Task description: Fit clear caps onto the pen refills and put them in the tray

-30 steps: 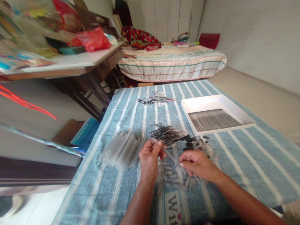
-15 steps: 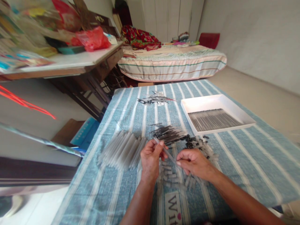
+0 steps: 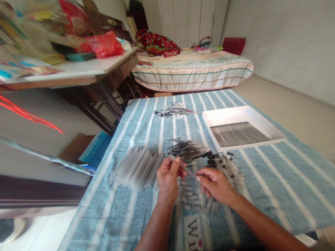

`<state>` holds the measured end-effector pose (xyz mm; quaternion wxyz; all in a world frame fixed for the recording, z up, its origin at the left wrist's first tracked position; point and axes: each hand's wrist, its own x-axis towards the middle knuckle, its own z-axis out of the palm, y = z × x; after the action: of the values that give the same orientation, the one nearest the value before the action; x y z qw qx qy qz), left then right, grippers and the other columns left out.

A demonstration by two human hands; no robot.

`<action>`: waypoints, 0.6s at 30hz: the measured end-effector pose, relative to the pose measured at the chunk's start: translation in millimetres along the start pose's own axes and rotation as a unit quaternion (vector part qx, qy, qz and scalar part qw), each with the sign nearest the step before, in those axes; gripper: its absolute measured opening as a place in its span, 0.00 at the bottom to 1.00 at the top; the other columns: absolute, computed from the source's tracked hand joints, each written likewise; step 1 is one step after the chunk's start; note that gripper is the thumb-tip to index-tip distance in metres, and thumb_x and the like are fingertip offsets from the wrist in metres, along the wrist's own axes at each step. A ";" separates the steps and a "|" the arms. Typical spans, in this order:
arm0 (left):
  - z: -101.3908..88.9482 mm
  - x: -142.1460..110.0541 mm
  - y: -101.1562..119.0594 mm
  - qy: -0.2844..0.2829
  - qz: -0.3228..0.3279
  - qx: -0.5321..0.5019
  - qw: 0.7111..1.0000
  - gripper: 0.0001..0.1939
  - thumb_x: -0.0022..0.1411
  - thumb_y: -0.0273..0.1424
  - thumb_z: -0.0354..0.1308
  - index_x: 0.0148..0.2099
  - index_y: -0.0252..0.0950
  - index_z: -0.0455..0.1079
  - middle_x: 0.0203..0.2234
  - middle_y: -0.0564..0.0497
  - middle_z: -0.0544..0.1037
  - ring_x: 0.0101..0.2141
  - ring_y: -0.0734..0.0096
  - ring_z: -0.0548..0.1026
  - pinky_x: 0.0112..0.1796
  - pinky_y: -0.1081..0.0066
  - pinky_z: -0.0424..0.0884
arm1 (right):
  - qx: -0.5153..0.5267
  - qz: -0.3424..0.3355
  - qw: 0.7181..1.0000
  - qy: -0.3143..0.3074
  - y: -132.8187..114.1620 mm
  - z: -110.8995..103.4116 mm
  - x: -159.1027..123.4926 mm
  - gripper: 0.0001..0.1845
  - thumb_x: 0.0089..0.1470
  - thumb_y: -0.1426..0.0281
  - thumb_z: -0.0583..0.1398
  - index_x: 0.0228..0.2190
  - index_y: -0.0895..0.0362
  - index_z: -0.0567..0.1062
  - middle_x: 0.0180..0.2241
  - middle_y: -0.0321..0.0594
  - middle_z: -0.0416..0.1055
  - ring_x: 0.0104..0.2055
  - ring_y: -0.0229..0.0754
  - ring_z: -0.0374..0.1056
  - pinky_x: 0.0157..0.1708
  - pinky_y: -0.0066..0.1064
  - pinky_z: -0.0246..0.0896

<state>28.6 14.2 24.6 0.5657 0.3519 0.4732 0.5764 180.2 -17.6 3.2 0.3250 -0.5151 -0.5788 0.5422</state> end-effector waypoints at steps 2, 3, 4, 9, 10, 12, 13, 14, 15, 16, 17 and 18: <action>0.0 0.3 0.1 0.006 0.001 -0.004 1.000 0.10 0.52 0.35 0.59 0.26 0.33 0.66 0.19 0.55 0.75 0.14 0.80 0.67 0.16 0.78 0.61 | 0.010 0.016 1.000 -0.023 -1.4 0.8 -1.0 0.17 0.55 0.59 0.51 0.27 0.59 0.69 0.15 0.31 0.66 0.12 0.30 0.58 0.13 0.21 0.52; 0.0 0.6 0.2 0.007 0.001 -0.005 1.000 0.10 0.52 0.35 0.59 0.27 0.33 0.66 0.19 0.55 0.75 0.14 0.80 0.67 0.16 0.78 0.61 | 0.016 0.018 0.999 -0.031 -2.3 0.7 -1.5 0.17 0.55 0.58 0.51 0.26 0.59 0.69 0.15 0.31 0.66 0.12 0.30 0.59 0.13 0.21 0.52; -0.1 0.9 0.2 0.009 0.001 -0.006 1.000 0.10 0.52 0.35 0.59 0.27 0.34 0.66 0.19 0.55 0.75 0.14 0.80 0.67 0.16 0.79 0.61 | 0.025 0.017 0.999 -0.034 -3.1 0.3 -2.1 0.18 0.54 0.58 0.51 0.26 0.59 0.69 0.16 0.31 0.66 0.13 0.30 0.59 0.13 0.21 0.52; -0.6 1.6 0.9 0.015 0.011 -0.001 1.000 0.10 0.53 0.34 0.59 0.26 0.33 0.66 0.19 0.54 0.75 0.15 0.80 0.67 0.16 0.79 0.61 | 0.045 0.004 0.998 -0.032 -3.8 -0.7 -3.8 0.16 0.51 0.58 0.55 0.30 0.59 0.70 0.18 0.32 0.67 0.15 0.31 0.61 0.15 0.22 0.55; -0.6 1.5 1.2 0.014 0.011 -0.002 1.000 0.10 0.53 0.34 0.59 0.26 0.33 0.66 0.20 0.54 0.75 0.15 0.79 0.67 0.16 0.79 0.61 | 0.042 0.005 0.999 -0.023 -3.4 0.0 -3.7 0.16 0.51 0.58 0.55 0.29 0.59 0.70 0.17 0.32 0.67 0.14 0.31 0.61 0.15 0.23 0.55; -0.7 1.4 1.6 0.013 0.009 -0.005 1.000 0.10 0.52 0.34 0.59 0.26 0.33 0.66 0.20 0.53 0.75 0.15 0.79 0.68 0.16 0.78 0.62 | 0.029 0.005 1.000 0.001 -2.9 2.0 -3.2 0.16 0.51 0.58 0.54 0.29 0.59 0.69 0.16 0.31 0.66 0.14 0.31 0.60 0.15 0.23 0.55; -0.8 1.3 1.7 0.012 0.008 -0.006 1.000 0.10 0.52 0.34 0.59 0.26 0.33 0.66 0.19 0.54 0.75 0.15 0.79 0.68 0.16 0.78 0.63 | 0.020 0.003 1.000 0.013 -2.8 3.0 -2.8 0.16 0.51 0.58 0.54 0.28 0.59 0.69 0.16 0.31 0.65 0.14 0.31 0.60 0.15 0.23 0.55; -1.0 1.4 1.8 0.011 0.007 -0.008 1.000 0.10 0.52 0.34 0.59 0.26 0.33 0.66 0.19 0.54 0.75 0.15 0.79 0.68 0.17 0.78 0.63 | 0.011 0.000 1.000 0.021 -3.0 4.0 -2.4 0.15 0.52 0.59 0.54 0.27 0.59 0.69 0.16 0.30 0.65 0.14 0.31 0.60 0.15 0.23 0.56; -1.3 1.5 1.9 0.009 0.006 -0.009 1.000 0.10 0.52 0.34 0.59 0.26 0.33 0.66 0.19 0.54 0.75 0.15 0.79 0.68 0.17 0.78 0.63 | 0.004 -0.003 1.000 0.028 -3.2 4.7 -1.9 0.15 0.52 0.59 0.54 0.26 0.58 0.69 0.16 0.30 0.65 0.14 0.31 0.59 0.16 0.23 0.56; -1.5 1.6 1.9 0.007 0.004 -0.011 1.000 0.09 0.53 0.34 0.59 0.26 0.33 0.66 0.19 0.54 0.75 0.15 0.79 0.68 0.17 0.78 0.64 | -0.001 -0.007 0.999 0.032 -3.5 5.2 -1.5 0.14 0.52 0.60 0.54 0.26 0.58 0.69 0.16 0.30 0.64 0.14 0.31 0.59 0.16 0.23 0.55; -1.8 1.7 2.0 0.005 0.002 -0.012 1.000 0.09 0.53 0.34 0.59 0.26 0.34 0.66 0.19 0.54 0.75 0.15 0.79 0.68 0.17 0.78 0.64 | -0.005 -0.011 0.999 0.037 -3.8 5.5 -1.1 0.14 0.52 0.60 0.54 0.25 0.58 0.69 0.16 0.30 0.64 0.15 0.31 0.59 0.16 0.23 0.55; -2.0 1.7 2.1 0.005 0.001 -0.013 1.000 0.09 0.53 0.34 0.59 0.26 0.34 0.66 0.19 0.55 0.75 0.15 0.78 0.68 0.17 0.77 0.64 | -0.010 -0.016 0.999 0.040 -4.0 5.6 -0.7 0.14 0.52 0.61 0.54 0.24 0.58 0.69 0.16 0.31 0.64 0.15 0.31 0.59 0.16 0.23 0.55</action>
<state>25.9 15.8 25.8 0.5674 0.3424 0.4684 0.5843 174.2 -19.4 6.1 0.3519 -0.5304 -0.5784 0.5101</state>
